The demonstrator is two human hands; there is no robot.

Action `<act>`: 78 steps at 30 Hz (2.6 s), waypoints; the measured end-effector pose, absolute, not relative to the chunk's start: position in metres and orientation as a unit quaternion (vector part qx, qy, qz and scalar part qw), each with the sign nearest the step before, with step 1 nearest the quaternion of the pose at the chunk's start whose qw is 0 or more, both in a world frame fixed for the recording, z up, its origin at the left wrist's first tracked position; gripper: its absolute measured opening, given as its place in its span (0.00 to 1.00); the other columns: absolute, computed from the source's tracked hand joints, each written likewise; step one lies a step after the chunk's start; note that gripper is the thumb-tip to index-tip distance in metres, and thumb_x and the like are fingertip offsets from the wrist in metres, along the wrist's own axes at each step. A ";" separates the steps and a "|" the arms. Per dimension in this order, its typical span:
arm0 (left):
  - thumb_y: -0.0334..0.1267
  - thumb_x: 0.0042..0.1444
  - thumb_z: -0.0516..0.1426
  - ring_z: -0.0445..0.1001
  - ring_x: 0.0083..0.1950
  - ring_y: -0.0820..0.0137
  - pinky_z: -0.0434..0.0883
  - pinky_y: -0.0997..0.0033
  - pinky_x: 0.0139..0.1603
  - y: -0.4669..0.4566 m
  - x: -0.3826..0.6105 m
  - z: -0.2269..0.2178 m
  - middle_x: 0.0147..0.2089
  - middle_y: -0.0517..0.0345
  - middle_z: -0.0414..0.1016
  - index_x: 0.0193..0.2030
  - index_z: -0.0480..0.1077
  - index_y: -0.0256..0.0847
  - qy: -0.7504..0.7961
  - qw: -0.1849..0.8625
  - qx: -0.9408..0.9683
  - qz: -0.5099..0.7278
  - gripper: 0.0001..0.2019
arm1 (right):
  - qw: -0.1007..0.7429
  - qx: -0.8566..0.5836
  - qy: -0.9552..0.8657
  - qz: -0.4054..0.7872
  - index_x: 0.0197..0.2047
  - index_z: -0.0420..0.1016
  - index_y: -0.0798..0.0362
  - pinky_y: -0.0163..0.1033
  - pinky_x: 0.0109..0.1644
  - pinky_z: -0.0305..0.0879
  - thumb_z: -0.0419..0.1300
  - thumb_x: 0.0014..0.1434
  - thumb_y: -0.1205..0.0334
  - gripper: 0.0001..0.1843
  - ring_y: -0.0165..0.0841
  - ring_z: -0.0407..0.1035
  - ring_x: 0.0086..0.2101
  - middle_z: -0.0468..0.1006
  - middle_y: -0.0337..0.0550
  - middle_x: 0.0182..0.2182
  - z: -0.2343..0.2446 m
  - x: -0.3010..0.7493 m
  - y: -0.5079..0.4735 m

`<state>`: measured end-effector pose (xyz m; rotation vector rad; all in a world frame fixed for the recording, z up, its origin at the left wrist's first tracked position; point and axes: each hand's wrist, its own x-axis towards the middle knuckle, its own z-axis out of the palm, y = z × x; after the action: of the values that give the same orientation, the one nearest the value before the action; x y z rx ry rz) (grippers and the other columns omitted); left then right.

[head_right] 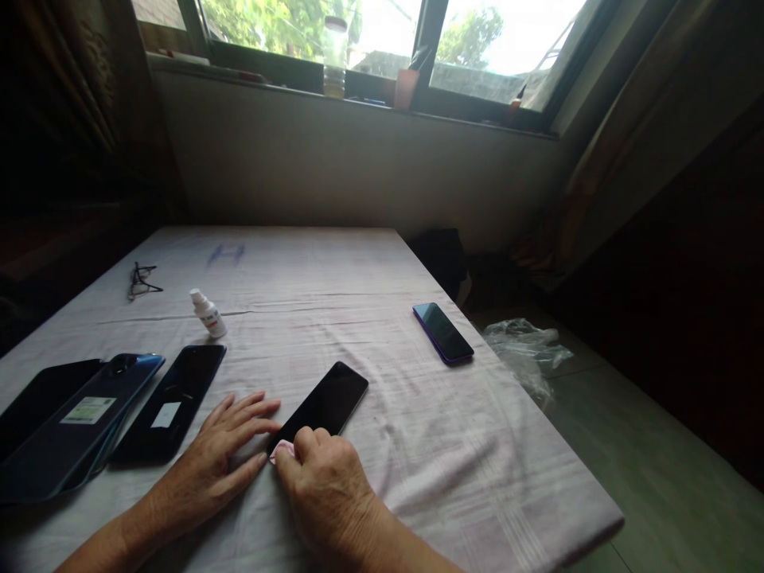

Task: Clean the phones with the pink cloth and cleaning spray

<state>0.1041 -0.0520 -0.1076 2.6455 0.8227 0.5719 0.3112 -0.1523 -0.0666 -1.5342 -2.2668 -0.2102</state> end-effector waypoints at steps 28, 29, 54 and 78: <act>0.40 0.64 0.56 0.63 0.71 0.54 0.50 0.39 0.73 -0.051 0.105 -0.104 0.65 0.54 0.74 0.56 0.72 0.53 0.287 0.159 0.924 0.194 0.14 | 0.203 -0.607 -0.763 -0.086 0.49 0.78 0.49 0.36 0.29 0.54 0.57 0.68 0.67 0.10 0.32 0.69 0.29 0.76 0.41 0.32 -0.069 0.341 -0.152; 0.40 0.64 0.56 0.63 0.71 0.54 0.50 0.39 0.73 -0.051 0.105 -0.105 0.64 0.54 0.74 0.56 0.72 0.53 0.287 0.158 0.924 0.196 0.14 | 0.206 -0.601 -0.768 -0.081 0.50 0.78 0.49 0.36 0.29 0.55 0.58 0.68 0.67 0.11 0.32 0.69 0.28 0.76 0.41 0.33 -0.069 0.340 -0.154; 0.41 0.65 0.56 0.63 0.71 0.54 0.48 0.39 0.74 -0.051 0.104 -0.108 0.65 0.55 0.73 0.61 0.70 0.54 0.284 0.152 0.925 0.200 0.18 | 0.217 -0.562 -0.795 -0.068 0.46 0.77 0.50 0.34 0.30 0.55 0.55 0.70 0.67 0.09 0.29 0.67 0.26 0.75 0.39 0.31 -0.065 0.342 -0.169; 0.41 0.65 0.56 0.63 0.71 0.54 0.50 0.39 0.73 -0.051 0.104 -0.109 0.66 0.56 0.72 0.62 0.70 0.56 0.285 0.136 0.928 0.197 0.19 | 0.232 -0.490 -0.839 -0.037 0.42 0.76 0.52 0.35 0.27 0.49 0.52 0.71 0.67 0.11 0.29 0.63 0.24 0.71 0.38 0.27 -0.064 0.342 -0.180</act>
<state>0.1039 -0.0512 -0.1094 2.6875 0.8258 0.5704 0.3424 -0.1797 -0.0643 -1.3473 -2.3062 -0.1013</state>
